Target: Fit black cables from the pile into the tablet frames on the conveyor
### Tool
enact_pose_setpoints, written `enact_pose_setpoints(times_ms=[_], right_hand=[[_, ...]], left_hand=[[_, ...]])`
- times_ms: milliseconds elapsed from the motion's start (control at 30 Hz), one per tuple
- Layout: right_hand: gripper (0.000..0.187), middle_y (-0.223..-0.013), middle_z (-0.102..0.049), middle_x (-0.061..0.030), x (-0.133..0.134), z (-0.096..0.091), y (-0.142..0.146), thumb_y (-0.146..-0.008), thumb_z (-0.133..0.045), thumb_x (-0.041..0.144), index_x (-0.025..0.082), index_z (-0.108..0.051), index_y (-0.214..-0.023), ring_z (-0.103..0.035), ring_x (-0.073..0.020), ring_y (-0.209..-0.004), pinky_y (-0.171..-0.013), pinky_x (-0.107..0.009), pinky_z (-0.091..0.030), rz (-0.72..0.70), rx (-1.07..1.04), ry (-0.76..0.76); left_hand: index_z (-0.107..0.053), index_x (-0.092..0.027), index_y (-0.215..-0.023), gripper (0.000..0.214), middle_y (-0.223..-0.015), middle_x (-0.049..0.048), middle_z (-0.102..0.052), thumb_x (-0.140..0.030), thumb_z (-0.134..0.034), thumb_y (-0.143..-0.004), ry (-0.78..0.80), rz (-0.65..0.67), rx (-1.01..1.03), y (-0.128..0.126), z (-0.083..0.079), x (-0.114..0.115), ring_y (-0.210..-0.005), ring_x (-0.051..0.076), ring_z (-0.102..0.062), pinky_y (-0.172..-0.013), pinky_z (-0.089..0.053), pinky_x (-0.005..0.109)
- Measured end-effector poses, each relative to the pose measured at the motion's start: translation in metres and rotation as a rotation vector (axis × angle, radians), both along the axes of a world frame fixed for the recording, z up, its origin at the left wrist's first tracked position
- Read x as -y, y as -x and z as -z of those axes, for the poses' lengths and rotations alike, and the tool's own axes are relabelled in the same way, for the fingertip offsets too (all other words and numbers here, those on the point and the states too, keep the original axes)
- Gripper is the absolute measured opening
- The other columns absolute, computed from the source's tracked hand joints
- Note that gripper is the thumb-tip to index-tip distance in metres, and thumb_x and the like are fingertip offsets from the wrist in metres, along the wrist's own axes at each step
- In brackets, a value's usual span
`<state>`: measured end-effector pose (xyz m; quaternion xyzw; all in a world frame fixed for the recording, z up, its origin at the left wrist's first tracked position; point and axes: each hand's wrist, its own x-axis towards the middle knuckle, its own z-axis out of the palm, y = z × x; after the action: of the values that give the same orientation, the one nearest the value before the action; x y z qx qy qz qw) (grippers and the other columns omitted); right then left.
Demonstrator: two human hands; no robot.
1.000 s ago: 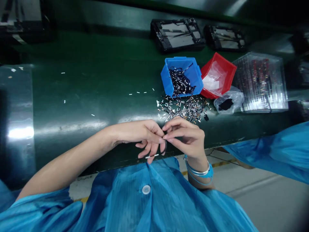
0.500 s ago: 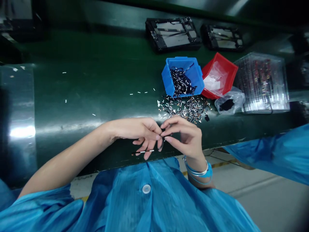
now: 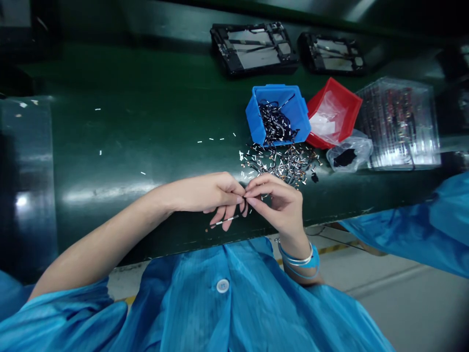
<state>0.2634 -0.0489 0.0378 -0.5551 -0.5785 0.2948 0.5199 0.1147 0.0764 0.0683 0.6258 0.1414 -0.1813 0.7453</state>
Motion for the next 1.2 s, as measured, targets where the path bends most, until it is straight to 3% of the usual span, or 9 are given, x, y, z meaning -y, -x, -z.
enact_pose_setpoints(times_ms=[267,400,467,600,667,867,1000,1100,1200], right_hand=[[0.013,-0.083,-0.067,-0.0006,-0.001,-0.003,0.004,-0.081,-0.066,0.011,0.023,-0.070,-0.083,-0.062,-0.0141,-0.076,-0.071,-0.034,-0.050,0.052,0.225,-0.142],[0.013,-0.080,-0.067,-0.0003,0.000,-0.002,0.008,-0.081,-0.067,0.013,0.024,-0.070,-0.088,-0.062,-0.0145,-0.075,-0.062,-0.030,-0.050,0.129,0.212,-0.106],[0.014,-0.080,-0.068,-0.0003,0.001,0.000,0.010,-0.081,-0.068,0.013,0.024,-0.070,-0.089,-0.062,-0.0144,-0.074,-0.060,-0.030,-0.049,0.170,0.233,-0.098],[0.015,-0.081,-0.070,-0.0011,0.001,0.002,0.013,-0.080,-0.067,0.008,0.022,-0.069,-0.085,-0.063,-0.0143,-0.074,-0.069,-0.033,-0.051,0.224,0.414,-0.222],[0.013,-0.080,-0.070,-0.0012,-0.001,0.002,0.013,-0.080,-0.067,0.008,0.021,-0.068,-0.084,-0.063,-0.0140,-0.073,-0.068,-0.032,-0.051,0.233,0.452,-0.229],[0.009,-0.074,-0.067,0.0014,-0.007,-0.009,0.001,-0.082,-0.065,0.016,0.021,-0.065,-0.075,-0.060,-0.0109,-0.063,-0.056,-0.025,-0.049,0.218,0.297,0.036],[0.009,-0.071,-0.066,0.0023,-0.012,-0.017,-0.013,-0.078,-0.066,0.015,0.020,-0.065,-0.071,-0.058,-0.0095,-0.059,-0.052,-0.023,-0.048,0.227,0.242,0.100],[0.007,-0.071,-0.066,0.0024,-0.014,-0.020,-0.015,-0.078,-0.067,0.015,0.021,-0.066,-0.073,-0.059,-0.0102,-0.060,-0.053,-0.024,-0.049,0.259,0.242,0.077],[0.011,-0.080,-0.070,0.0006,-0.013,-0.017,-0.009,-0.080,-0.068,0.014,0.023,-0.068,-0.085,-0.062,-0.0130,-0.069,-0.061,-0.028,-0.052,0.378,0.354,-0.123]], left_hand=[[-0.057,-0.014,-0.075,0.020,-0.058,0.0026,-0.065,-0.020,-0.042,-0.087,0.001,-0.030,-0.016,-0.001,0.000,-0.001,-0.041,0.008,-0.053,-0.038,-0.031,0.015],[-0.057,-0.014,-0.074,0.023,-0.057,0.0022,-0.065,-0.019,-0.039,-0.089,-0.028,-0.043,-0.011,0.000,-0.001,0.000,-0.041,0.009,-0.053,-0.038,-0.033,0.016],[-0.056,-0.014,-0.071,0.025,-0.058,0.0018,-0.064,-0.017,-0.039,-0.089,-0.134,-0.057,-0.001,0.000,-0.003,0.001,-0.042,0.009,-0.054,-0.042,-0.038,0.017],[-0.058,-0.014,-0.065,0.031,-0.061,0.0008,-0.065,-0.014,-0.038,-0.090,-0.485,-0.100,-0.024,-0.001,-0.008,0.006,-0.045,0.008,-0.055,-0.048,-0.041,0.018],[-0.060,-0.014,-0.068,0.031,-0.063,0.0004,-0.065,-0.013,-0.039,-0.091,-0.572,-0.105,-0.026,-0.002,-0.007,0.007,-0.046,0.008,-0.055,-0.050,-0.040,0.019],[-0.066,-0.015,-0.089,0.019,-0.070,-0.0003,-0.068,-0.021,-0.047,-0.091,-0.585,-0.206,0.069,0.002,-0.004,0.000,-0.060,0.011,-0.061,-0.058,-0.041,0.020],[-0.065,-0.016,-0.079,0.014,-0.068,0.0002,-0.069,-0.016,-0.053,-0.085,-0.666,-0.228,0.068,0.005,-0.007,-0.005,-0.061,0.011,-0.062,-0.059,-0.041,0.020],[-0.063,-0.014,-0.074,0.015,-0.064,0.0010,-0.068,-0.013,-0.052,-0.084,-0.609,-0.269,0.021,0.005,-0.008,-0.006,-0.054,0.010,-0.060,-0.055,-0.042,0.019],[-0.061,-0.013,-0.077,0.012,-0.065,0.0032,-0.069,-0.015,-0.053,-0.085,-0.410,-0.383,-0.004,0.001,-0.003,-0.005,-0.049,0.010,-0.060,-0.047,-0.040,0.018]])
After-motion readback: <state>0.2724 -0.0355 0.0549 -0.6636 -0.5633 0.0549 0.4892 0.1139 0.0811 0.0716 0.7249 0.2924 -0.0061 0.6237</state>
